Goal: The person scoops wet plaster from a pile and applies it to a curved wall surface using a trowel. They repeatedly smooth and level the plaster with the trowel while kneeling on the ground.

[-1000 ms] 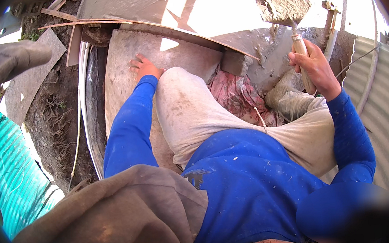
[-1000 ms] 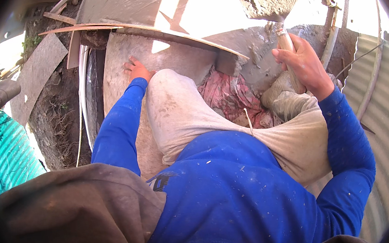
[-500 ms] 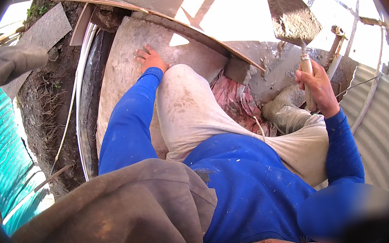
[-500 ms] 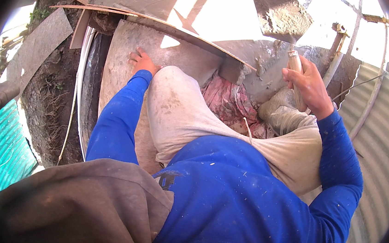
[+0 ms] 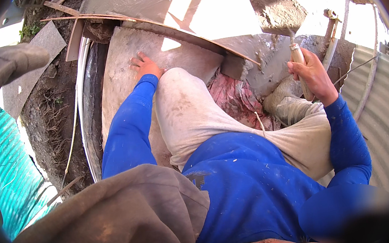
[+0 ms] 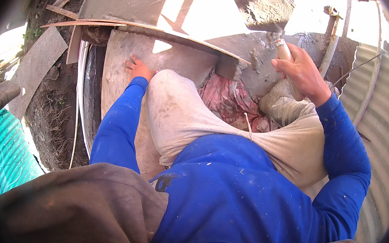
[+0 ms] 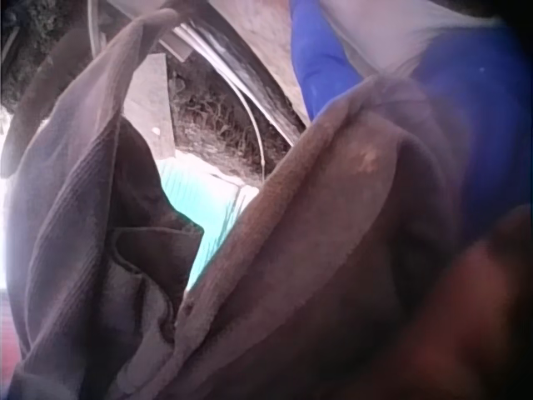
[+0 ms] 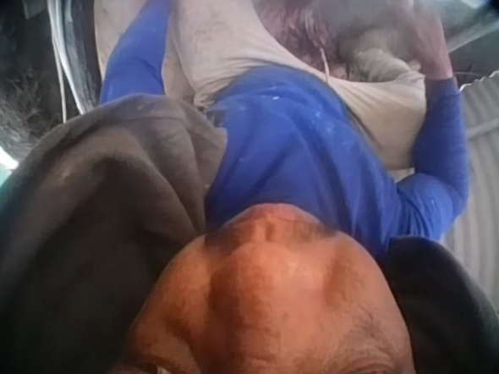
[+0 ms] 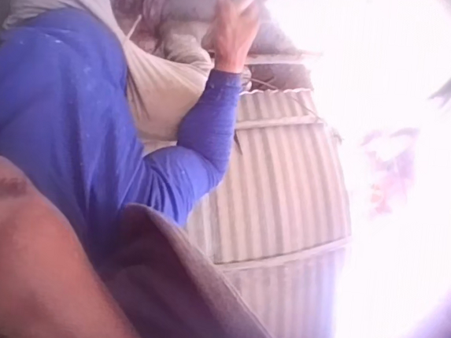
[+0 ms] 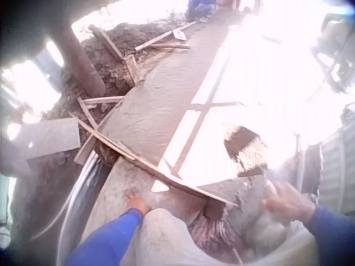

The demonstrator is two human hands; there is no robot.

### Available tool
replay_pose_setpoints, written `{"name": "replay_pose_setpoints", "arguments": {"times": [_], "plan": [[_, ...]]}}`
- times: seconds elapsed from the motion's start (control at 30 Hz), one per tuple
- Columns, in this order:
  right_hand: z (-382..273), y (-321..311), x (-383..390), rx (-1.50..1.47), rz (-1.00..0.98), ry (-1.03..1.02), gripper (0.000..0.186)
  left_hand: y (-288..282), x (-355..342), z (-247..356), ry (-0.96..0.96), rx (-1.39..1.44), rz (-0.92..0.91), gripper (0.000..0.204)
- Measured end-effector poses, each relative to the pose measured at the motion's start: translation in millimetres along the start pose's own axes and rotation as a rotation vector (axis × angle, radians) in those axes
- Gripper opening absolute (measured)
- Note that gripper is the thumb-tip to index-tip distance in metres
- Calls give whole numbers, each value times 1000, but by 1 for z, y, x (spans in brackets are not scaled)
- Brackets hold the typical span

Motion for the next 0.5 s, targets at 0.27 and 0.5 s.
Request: {"name": "replay_pose_setpoints", "arguments": {"times": [0.27,0.5], "plan": [[2,0,-1,16,-10,13,25,9,-9,-6,7,-17,4,148],[-1,2,1,-11,-5,25,26,6,-8,-7,33,-3,1,147]]}}
Point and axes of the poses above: each hand's wrist, its own x-axis away from the middle knuckle, its own y-axis out of the palm, z = x × y, the point moved 9 cm from there along -x, towards the middle knuckle, and after that the axes turned 9 degrees about x, right-handed, at the moved point
